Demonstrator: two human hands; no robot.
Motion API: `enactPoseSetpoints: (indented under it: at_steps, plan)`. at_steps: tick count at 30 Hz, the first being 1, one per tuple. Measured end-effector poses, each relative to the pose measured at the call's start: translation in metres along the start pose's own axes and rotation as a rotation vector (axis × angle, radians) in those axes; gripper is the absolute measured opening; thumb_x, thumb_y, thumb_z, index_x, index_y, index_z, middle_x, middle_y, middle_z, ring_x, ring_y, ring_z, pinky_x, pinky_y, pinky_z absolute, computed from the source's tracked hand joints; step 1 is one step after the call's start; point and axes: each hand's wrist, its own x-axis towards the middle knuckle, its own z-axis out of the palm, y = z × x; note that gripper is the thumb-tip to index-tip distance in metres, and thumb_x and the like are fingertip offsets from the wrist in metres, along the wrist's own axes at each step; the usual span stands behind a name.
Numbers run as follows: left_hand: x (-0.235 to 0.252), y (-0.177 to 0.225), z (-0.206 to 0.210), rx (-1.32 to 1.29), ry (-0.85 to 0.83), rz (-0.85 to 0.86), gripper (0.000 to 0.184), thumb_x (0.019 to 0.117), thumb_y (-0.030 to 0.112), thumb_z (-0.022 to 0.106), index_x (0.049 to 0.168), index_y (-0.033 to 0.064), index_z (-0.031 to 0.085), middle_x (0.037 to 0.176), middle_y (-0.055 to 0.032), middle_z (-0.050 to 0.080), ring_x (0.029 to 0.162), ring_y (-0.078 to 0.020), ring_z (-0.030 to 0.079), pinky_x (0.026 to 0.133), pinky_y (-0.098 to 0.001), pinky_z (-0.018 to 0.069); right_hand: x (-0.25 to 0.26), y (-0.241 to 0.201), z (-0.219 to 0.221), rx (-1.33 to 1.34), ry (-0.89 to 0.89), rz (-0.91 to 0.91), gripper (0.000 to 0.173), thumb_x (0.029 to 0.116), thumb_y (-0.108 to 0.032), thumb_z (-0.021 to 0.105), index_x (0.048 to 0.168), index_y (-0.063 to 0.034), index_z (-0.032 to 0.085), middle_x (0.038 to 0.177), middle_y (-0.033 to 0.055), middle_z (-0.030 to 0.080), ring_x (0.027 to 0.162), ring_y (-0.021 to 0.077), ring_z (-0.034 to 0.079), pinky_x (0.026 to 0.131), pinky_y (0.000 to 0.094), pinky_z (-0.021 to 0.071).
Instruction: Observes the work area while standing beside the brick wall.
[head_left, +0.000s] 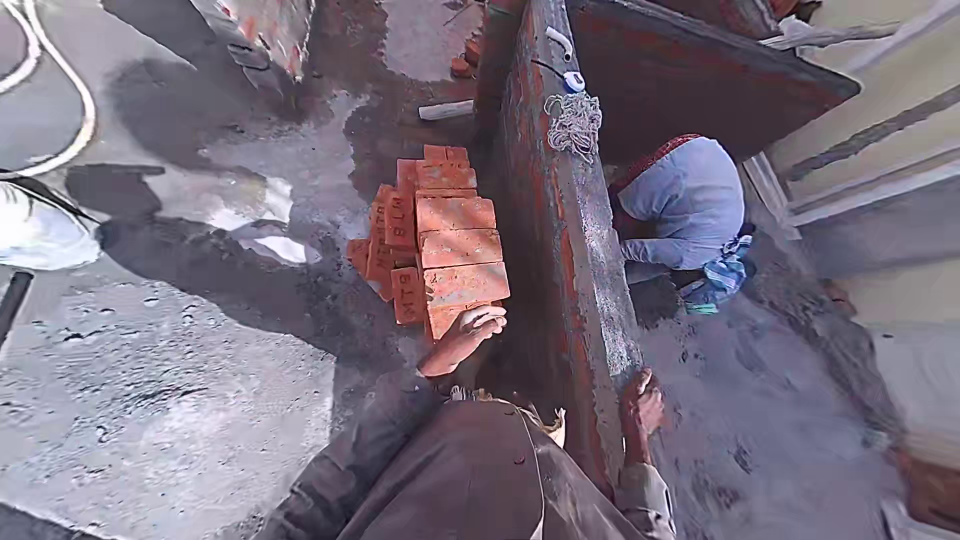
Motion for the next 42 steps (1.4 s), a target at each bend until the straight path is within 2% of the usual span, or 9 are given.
enactPoseSetpoints:
  at_steps: [2,5,9,13,17,25,36,42]
  plan:
    - [0.001,-0.002,-0.001,0.035,0.001,-0.047,0.035,0.1030,0.021,0.054,0.131,0.0019,0.063,0.121,-0.0139,0.071,0.108,-0.0272,0.071,0.092,-0.0413,0.0597,0.001,-0.003,0.000,-0.002,0.004,0.016,0.070,0.1078,-0.057,0.018,0.132,-0.0115,0.066,0.123,0.0167,0.072,0.117,0.0362,0.067,0.098,0.0628,0.0475]
    - [0.002,-0.008,-0.004,0.093,-0.029,-0.085,0.037,0.1026,0.021,0.052,0.131,0.0009,0.062,0.121,-0.0157,0.071,0.107,-0.0291,0.071,0.091,-0.0421,0.0597,-0.002,-0.004,0.003,0.039,0.000,0.022,0.066,0.1075,-0.055,0.020,0.131,-0.0154,0.067,0.126,0.0121,0.071,0.121,0.0309,0.065,0.104,0.0596,0.0461]
    - [0.004,-0.011,0.001,0.193,-0.116,-0.128,0.039,0.1026,0.022,0.048,0.132,-0.0001,0.061,0.122,-0.0167,0.071,0.109,-0.0302,0.070,0.093,-0.0430,0.0592,-0.006,-0.008,0.000,0.127,-0.017,0.040,0.066,0.1061,-0.057,0.021,0.121,-0.0148,0.069,0.117,0.0113,0.073,0.115,0.0303,0.067,0.102,0.0568,0.0468]
    - [0.005,-0.013,0.010,0.273,-0.205,-0.147,0.041,0.1024,0.021,0.045,0.133,-0.0005,0.061,0.124,-0.0172,0.070,0.110,-0.0311,0.070,0.092,-0.0437,0.0596,-0.007,-0.009,-0.001,0.164,-0.044,0.060,0.067,0.1057,-0.058,0.022,0.123,-0.0145,0.069,0.121,0.0109,0.071,0.118,0.0308,0.064,0.105,0.0554,0.0440]
    - [0.006,-0.010,0.012,0.318,-0.242,-0.157,0.041,0.1029,0.021,0.045,0.133,-0.0002,0.061,0.124,-0.0173,0.070,0.111,-0.0314,0.070,0.093,-0.0444,0.0592,-0.007,-0.009,0.001,0.181,-0.034,0.056,0.067,0.1052,-0.059,0.022,0.120,-0.0142,0.070,0.117,0.0109,0.072,0.116,0.0311,0.065,0.103,0.0563,0.0445]
    - [0.010,-0.010,0.006,0.290,-0.217,-0.161,0.039,0.1033,0.019,0.045,0.133,-0.0012,0.062,0.122,-0.0189,0.071,0.109,-0.0329,0.070,0.092,-0.0447,0.0593,-0.008,-0.009,0.005,0.185,0.006,0.048,0.066,0.1056,-0.058,0.023,0.117,-0.0141,0.070,0.112,0.0104,0.073,0.112,0.0306,0.066,0.101,0.0554,0.0448]
    - [0.013,-0.015,0.001,0.283,-0.201,-0.176,0.040,0.1033,0.020,0.044,0.134,-0.0009,0.060,0.123,-0.0191,0.070,0.108,-0.0327,0.070,0.092,-0.0446,0.0592,-0.006,-0.008,0.008,0.163,0.004,0.055,0.067,0.1049,-0.059,0.023,0.121,-0.0149,0.070,0.116,0.0106,0.072,0.114,0.0314,0.065,0.101,0.0558,0.0447]
    - [0.014,-0.016,0.003,0.266,-0.192,-0.196,0.040,0.1034,0.020,0.044,0.134,-0.0004,0.060,0.123,-0.0186,0.070,0.108,-0.0320,0.070,0.092,-0.0446,0.0589,-0.007,-0.007,0.009,0.170,0.013,0.050,0.067,0.1048,-0.060,0.022,0.120,-0.0152,0.070,0.114,0.0099,0.073,0.113,0.0304,0.066,0.101,0.0555,0.0451]
